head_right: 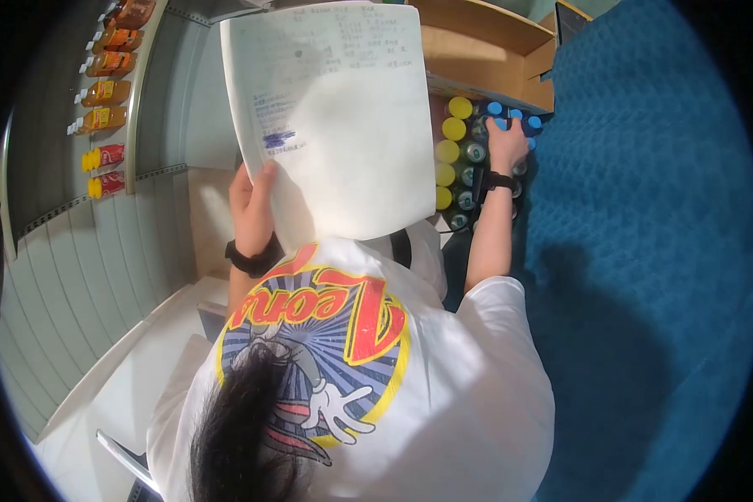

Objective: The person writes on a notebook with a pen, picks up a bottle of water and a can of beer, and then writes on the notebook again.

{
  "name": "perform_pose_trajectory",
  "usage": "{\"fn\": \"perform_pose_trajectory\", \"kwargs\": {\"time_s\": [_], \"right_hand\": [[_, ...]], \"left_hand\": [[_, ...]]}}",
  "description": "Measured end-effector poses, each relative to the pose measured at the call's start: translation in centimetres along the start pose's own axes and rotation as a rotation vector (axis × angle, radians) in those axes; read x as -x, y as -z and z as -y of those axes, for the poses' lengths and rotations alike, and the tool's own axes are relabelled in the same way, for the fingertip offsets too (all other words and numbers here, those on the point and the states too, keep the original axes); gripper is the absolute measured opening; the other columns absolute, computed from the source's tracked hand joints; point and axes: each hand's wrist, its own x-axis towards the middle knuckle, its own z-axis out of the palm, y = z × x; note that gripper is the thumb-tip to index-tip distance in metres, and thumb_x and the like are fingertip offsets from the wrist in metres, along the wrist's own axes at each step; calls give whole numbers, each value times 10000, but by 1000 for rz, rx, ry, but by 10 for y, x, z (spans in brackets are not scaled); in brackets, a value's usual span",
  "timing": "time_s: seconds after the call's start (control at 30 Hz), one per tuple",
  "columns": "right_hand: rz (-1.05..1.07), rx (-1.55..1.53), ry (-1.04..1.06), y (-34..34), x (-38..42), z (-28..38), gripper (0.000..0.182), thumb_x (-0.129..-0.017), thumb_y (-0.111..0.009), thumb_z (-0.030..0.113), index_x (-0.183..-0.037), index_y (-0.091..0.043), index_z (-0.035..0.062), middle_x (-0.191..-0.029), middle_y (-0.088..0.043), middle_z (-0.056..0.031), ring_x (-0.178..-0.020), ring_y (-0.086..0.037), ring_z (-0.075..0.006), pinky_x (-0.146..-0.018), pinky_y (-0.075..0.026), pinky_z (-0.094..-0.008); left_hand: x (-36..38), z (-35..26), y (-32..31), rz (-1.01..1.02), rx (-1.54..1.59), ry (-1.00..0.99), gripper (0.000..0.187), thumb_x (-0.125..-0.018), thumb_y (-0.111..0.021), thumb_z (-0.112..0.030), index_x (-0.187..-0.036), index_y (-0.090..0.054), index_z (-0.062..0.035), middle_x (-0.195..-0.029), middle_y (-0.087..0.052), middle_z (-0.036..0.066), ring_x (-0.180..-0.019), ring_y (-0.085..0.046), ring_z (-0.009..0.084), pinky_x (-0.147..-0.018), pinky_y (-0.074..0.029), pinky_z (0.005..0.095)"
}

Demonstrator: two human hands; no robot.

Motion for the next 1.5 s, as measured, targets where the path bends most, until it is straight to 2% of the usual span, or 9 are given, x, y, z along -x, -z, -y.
{"fn": "perform_pose_trajectory", "kwargs": {"time_s": [0.1, 0.23, 0.6, 0.83, 0.93, 1.13, 1.3, 1.4, 1.5], "right_hand": [[-5, -10, 24, -13, 3, -4, 480, -644, -646, 439, -948, -591, 71, -916, -621, -179, -876, -565, -373, -737, -441, -437], [-79, -1, 84, -38, 4, -15, 381, -643, -666, 405, -825, -561, 88, -762, -622, -187, -749, -587, -392, -664, -457, -458], [-50, 34, -87, -62, 11, -15, 353, -652, -663, 380, -844, -540, 110, -748, -618, -174, -747, -590, -377, -657, -462, -456], [0, 9, -97, -73, 4, -23, 355, -674, -664, 398, -857, -543, 118, -793, -625, -171, -777, -590, -390, -669, -466, -465], [-14, 51, -108, -88, 0, -31, 367, -680, -656, 427, -874, -551, 134, -808, -629, -165, -779, -601, -370, -660, -467, -462], [-63, 134, -120, -97, -2, -30, 325, -723, -636, 402, -888, -554, 134, -769, -634, -140, -728, -612, -346, -618, -467, -443], [68, 181, -138, -87, -4, -25, 370, -760, -604, 400, -986, -531, 116, -890, -627, -136, -821, -607, -331, -666, -484, -430], [60, 208, -129, -96, -11, -33, 424, -735, -615, 445, -1032, -536, 153, -881, -630, -142, -826, -606, -335, -682, -481, -437], [118, 210, -123, -83, -12, -25, 437, -740, -599, 467, -1003, -563, 121, -939, -625, -144, -861, -596, -341, -724, -471, -442]], "left_hand": [[3, -6, -4, -42, 6, 11, 177, -884, -491, -139, -983, -539, -1, -752, -548, -18, -642, -479, 41, -554, -381, 190], [4, 4, 7, -30, -13, 43, 122, -882, -497, -129, -916, -538, -20, -686, -518, -27, -595, -463, 37, -515, -363, 191], [7, 8, 18, -29, -109, -8, 213, -892, -473, -140, -1025, -540, 12, -789, -557, 5, -673, -477, 47, -579, -379, 190], [9, 15, 17, -59, -21, 37, 148, -886, -493, -136, -946, -550, -13, -707, -522, -35, -604, -450, 25, -515, -350, 182], [12, 9, 12, -92, -44, -4, 125, -885, -496, -131, -919, -546, -21, -685, -505, -49, -588, -440, 16, -499, -337, 177], [13, 4, 15, -22, -40, -11, 197, -890, -486, -137, -1007, -534, 13, -767, -549, -8, -650, -482, 44, -553, -381, 190], [15, -2, 16, 39, -27, -16, 212, -894, -471, -132, -1030, -528, 21, -807, -559, 3, -683, -485, 49, -583, -391, 192], [16, -6, 12, 34, -40, -30, 221, -896, -466, -129, -1046, -524, 23, -829, -561, 2, -705, -484, 47, -604, -392, 191], [17, -9, 12, 39, -61, -62, 232, -896, -463, -124, -1064, -517, 26, -851, -566, 5, -734, -485, 49, -633, -393, 192]]}}
